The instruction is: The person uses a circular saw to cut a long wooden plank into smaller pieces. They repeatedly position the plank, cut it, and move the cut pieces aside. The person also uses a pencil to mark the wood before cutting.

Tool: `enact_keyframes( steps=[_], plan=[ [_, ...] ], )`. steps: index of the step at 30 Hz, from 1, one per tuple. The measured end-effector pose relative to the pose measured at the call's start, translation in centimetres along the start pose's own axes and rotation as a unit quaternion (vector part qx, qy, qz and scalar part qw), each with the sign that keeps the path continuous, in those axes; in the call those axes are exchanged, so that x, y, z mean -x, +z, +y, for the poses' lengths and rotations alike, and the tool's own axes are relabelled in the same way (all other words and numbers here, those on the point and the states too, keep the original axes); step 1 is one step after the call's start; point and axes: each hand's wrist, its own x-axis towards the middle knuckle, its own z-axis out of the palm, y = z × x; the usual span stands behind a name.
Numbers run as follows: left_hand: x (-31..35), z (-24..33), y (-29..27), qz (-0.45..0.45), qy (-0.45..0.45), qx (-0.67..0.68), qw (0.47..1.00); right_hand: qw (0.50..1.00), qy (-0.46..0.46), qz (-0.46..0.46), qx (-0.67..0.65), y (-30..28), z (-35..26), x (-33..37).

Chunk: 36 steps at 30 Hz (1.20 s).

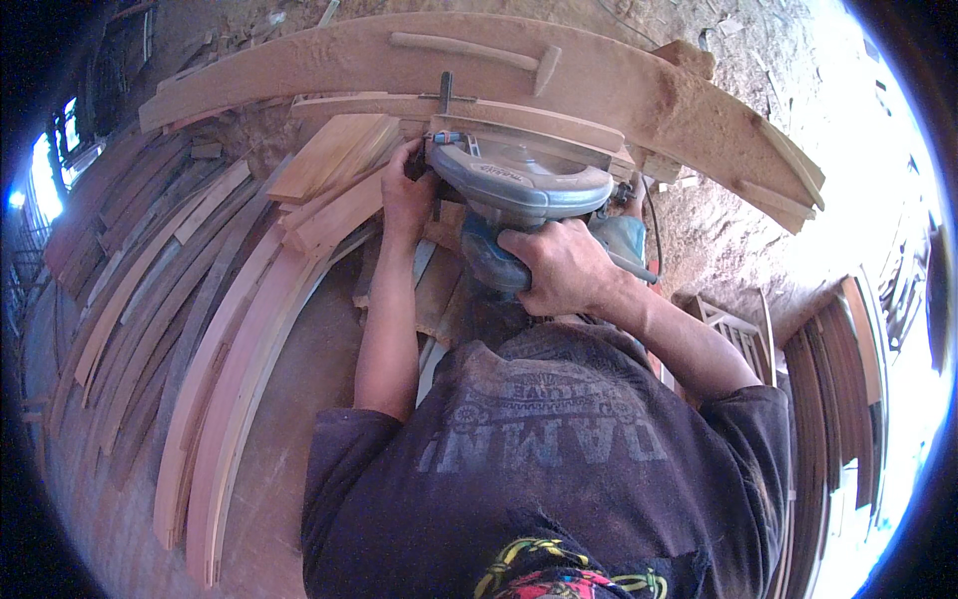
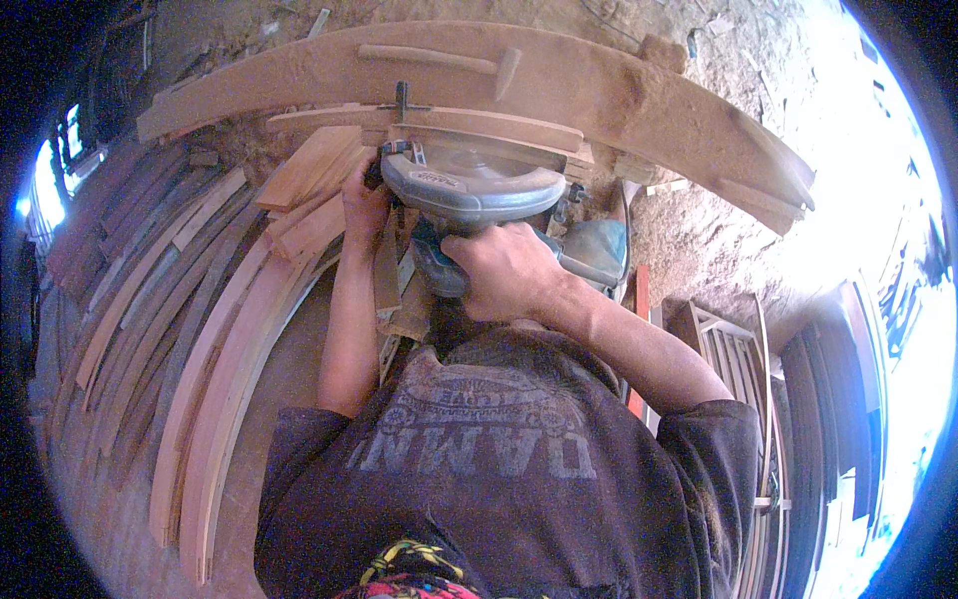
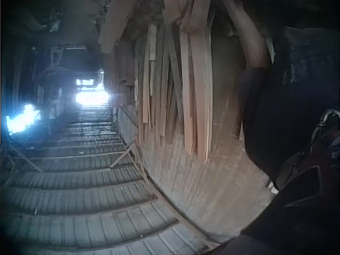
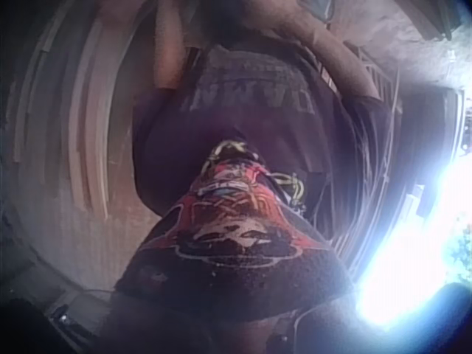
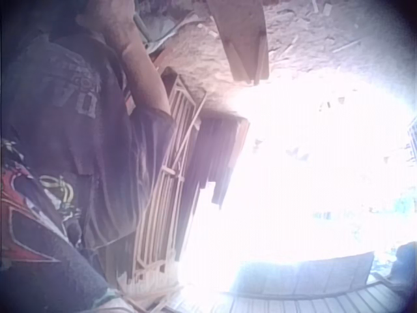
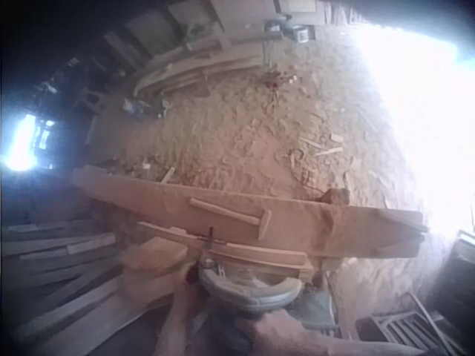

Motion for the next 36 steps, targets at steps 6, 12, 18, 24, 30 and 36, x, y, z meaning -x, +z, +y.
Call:
enact_keyframes(
  steps=[6, 12, 18, 24, 30, 36],
  plan=[
    [-0.6, -1.3, 0.3, -0.010, 0.000, 0.053, 0.999, 1.000, -0.003, 0.001, 0.000, 0.2, 0.2, -0.2],
    [-0.7, -1.4, 0.3, 0.010, 0.012, 0.016, 1.000, 1.000, -0.004, -0.001, -0.001, 0.2, 0.4, -0.5],
    [-0.9, -1.8, 0.1, -0.001, -0.002, 0.062, 0.998, 1.000, -0.016, 0.009, 0.001, 0.3, 0.4, -0.7],
    [-1.2, -1.9, -0.3, 0.001, 0.018, 0.017, 1.000, 1.000, -0.018, 0.017, -0.005, 0.4, 0.1, -1.1],
    [-1.4, -1.7, -0.8, -0.007, -0.004, 0.048, 0.999, 1.000, -0.016, 0.013, -0.004, 0.5, -0.1, -1.5],
    [-1.8, -1.8, -1.4, -0.002, 0.036, 0.027, 0.999, 0.999, -0.034, 0.035, -0.003, 0.7, -0.3, -2.0]
  ],
)
